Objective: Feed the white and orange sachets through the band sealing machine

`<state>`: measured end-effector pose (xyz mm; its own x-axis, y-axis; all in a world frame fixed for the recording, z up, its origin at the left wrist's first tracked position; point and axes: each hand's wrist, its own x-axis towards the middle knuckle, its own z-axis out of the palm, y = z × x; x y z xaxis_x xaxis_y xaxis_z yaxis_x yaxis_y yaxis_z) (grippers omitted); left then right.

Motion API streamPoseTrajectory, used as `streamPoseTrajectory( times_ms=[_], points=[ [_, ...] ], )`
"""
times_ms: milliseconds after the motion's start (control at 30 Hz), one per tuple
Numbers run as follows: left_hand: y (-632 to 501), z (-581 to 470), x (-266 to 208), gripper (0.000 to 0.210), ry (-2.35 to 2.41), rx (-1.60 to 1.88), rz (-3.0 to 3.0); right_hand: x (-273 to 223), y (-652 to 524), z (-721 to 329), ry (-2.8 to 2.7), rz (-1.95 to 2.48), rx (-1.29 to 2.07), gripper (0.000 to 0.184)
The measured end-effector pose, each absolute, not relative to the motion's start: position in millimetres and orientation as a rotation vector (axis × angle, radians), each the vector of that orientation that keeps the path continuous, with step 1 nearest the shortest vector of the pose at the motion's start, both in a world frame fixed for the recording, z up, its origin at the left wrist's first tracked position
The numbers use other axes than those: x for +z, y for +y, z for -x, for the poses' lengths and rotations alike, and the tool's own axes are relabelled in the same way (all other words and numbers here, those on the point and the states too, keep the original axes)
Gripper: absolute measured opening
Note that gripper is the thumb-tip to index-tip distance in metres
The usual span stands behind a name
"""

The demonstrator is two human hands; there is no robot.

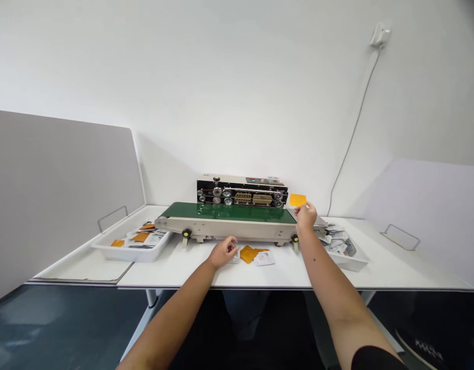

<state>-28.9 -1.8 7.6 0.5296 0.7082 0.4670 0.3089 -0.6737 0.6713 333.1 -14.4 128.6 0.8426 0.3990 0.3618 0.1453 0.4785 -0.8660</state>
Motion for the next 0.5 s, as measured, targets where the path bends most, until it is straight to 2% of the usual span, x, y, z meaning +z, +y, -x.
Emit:
streamPoseTrajectory(
  times_ms=[200, 333, 500],
  points=[
    [1, 29, 4, 0.021, 0.841, 1.024, -2.256, 129, 8, -362, -0.463, 1.299, 0.387, 0.031],
    [1, 29, 2, 0.021, 0.841, 1.026, -2.241, 126, 22, -351, -0.519, 1.279, 0.528, 0.02],
    [0, 29, 2, 0.019, 0.838, 1.042, -2.249, 128, 38, -334, -0.635, 1.142, 0.646, 0.02]
  ],
)
